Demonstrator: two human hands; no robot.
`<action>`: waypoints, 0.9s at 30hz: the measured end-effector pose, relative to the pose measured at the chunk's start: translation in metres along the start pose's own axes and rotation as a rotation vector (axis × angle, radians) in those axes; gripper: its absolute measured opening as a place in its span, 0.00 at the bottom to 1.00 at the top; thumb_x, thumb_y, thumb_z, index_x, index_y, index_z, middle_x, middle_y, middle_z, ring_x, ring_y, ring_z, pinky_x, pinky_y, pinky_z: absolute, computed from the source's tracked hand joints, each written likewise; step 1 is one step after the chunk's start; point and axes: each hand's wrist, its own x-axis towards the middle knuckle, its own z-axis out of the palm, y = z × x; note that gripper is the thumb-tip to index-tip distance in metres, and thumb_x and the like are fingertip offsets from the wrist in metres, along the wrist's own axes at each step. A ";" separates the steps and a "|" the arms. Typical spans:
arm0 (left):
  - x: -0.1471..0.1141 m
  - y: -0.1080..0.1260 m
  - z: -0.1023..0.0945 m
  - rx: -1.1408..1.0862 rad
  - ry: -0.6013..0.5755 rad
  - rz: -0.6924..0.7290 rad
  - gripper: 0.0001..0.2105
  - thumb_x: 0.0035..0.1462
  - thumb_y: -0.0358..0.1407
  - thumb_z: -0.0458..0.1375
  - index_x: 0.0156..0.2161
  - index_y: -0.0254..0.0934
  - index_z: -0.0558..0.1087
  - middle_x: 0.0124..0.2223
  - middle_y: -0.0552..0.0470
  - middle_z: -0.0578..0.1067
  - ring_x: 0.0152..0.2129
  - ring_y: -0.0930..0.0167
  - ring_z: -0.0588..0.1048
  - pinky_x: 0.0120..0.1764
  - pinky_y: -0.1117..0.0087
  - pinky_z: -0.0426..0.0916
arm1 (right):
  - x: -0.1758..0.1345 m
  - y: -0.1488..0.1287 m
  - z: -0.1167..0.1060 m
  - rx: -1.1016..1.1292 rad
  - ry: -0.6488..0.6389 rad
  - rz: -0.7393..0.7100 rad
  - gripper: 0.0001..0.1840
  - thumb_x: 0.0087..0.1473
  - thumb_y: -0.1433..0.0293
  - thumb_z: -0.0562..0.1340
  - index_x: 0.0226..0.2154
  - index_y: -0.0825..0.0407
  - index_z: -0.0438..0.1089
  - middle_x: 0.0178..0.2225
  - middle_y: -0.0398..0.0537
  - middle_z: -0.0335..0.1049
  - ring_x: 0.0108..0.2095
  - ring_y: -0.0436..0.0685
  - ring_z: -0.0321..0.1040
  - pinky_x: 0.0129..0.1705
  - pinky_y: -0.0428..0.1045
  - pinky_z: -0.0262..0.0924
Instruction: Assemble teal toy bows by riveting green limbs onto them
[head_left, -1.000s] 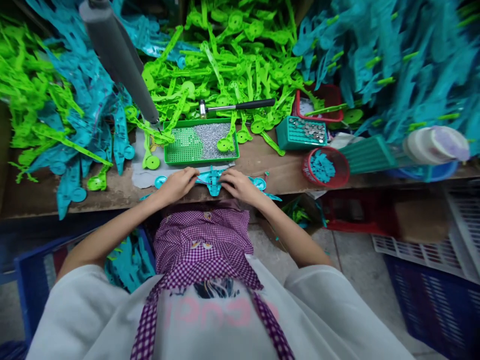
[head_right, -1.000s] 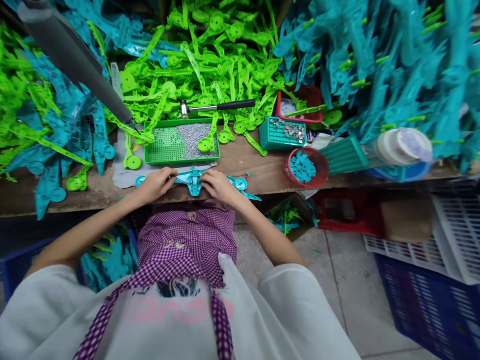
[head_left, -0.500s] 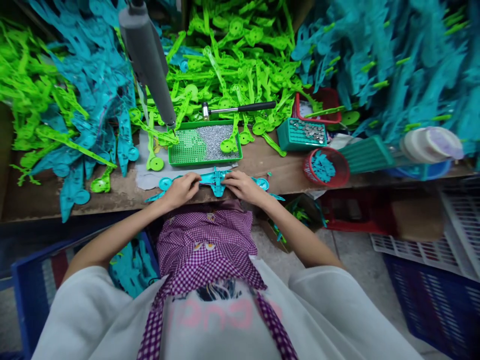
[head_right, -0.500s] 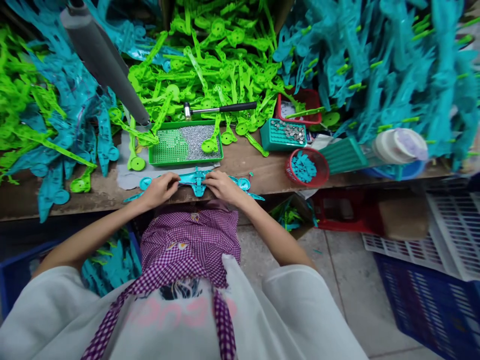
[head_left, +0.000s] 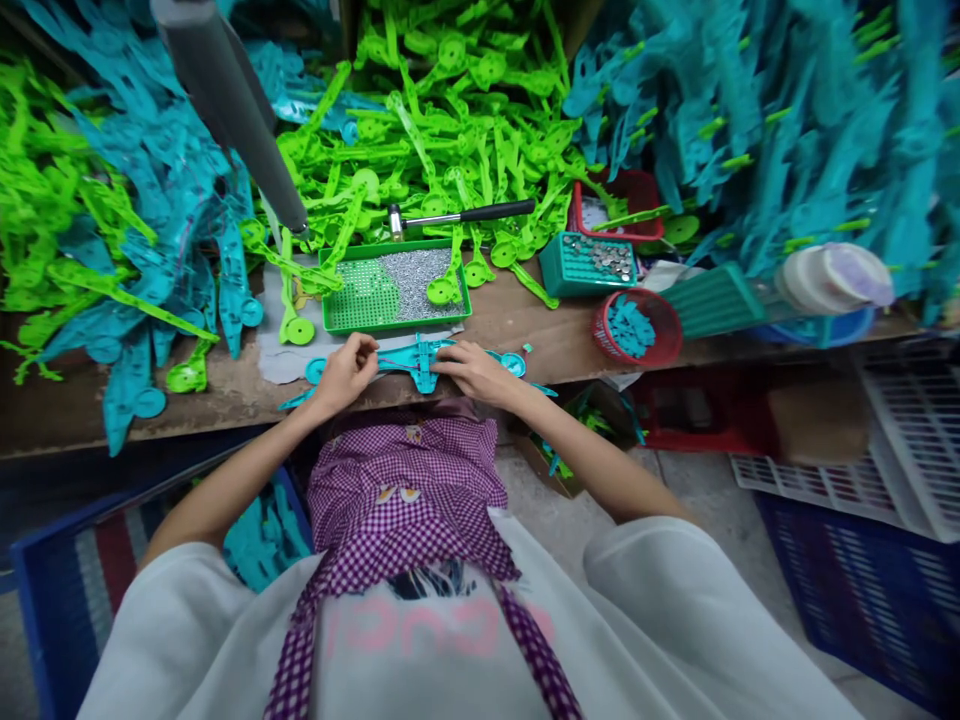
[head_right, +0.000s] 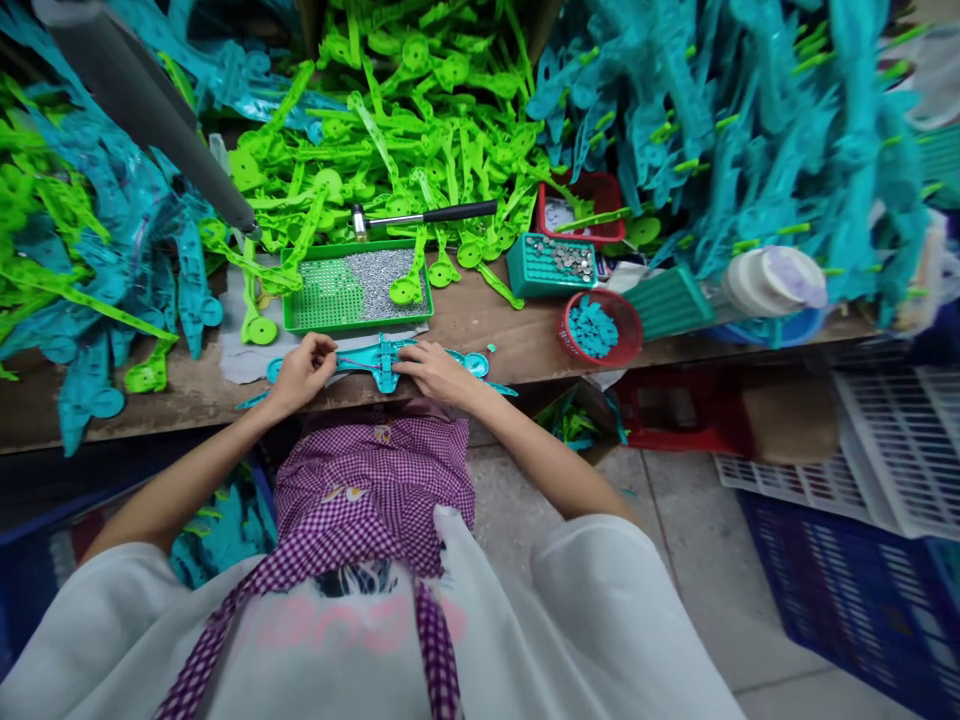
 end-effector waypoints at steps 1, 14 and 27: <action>0.000 0.000 0.000 0.005 0.002 0.011 0.04 0.57 0.31 0.54 0.39 0.38 0.65 0.28 0.56 0.71 0.21 0.76 0.69 0.26 0.75 0.63 | 0.001 0.000 0.000 -0.006 -0.013 0.007 0.20 0.64 0.71 0.48 0.48 0.50 0.72 0.48 0.57 0.70 0.47 0.61 0.64 0.46 0.59 0.63; -0.022 -0.013 -0.035 0.038 0.275 -0.138 0.07 0.58 0.38 0.54 0.40 0.38 0.66 0.33 0.53 0.73 0.27 0.73 0.73 0.34 0.71 0.69 | -0.039 -0.020 -0.019 -0.111 0.280 0.413 0.31 0.59 0.54 0.57 0.61 0.49 0.57 0.60 0.59 0.61 0.61 0.67 0.56 0.63 0.65 0.42; -0.010 -0.020 -0.039 -0.330 0.243 -0.384 0.14 0.46 0.42 0.63 0.34 0.37 0.66 0.27 0.56 0.71 0.20 0.76 0.70 0.27 0.74 0.65 | -0.059 -0.027 -0.011 0.218 0.340 0.605 0.15 0.61 0.57 0.56 0.33 0.49 0.70 0.40 0.52 0.71 0.45 0.61 0.67 0.49 0.58 0.57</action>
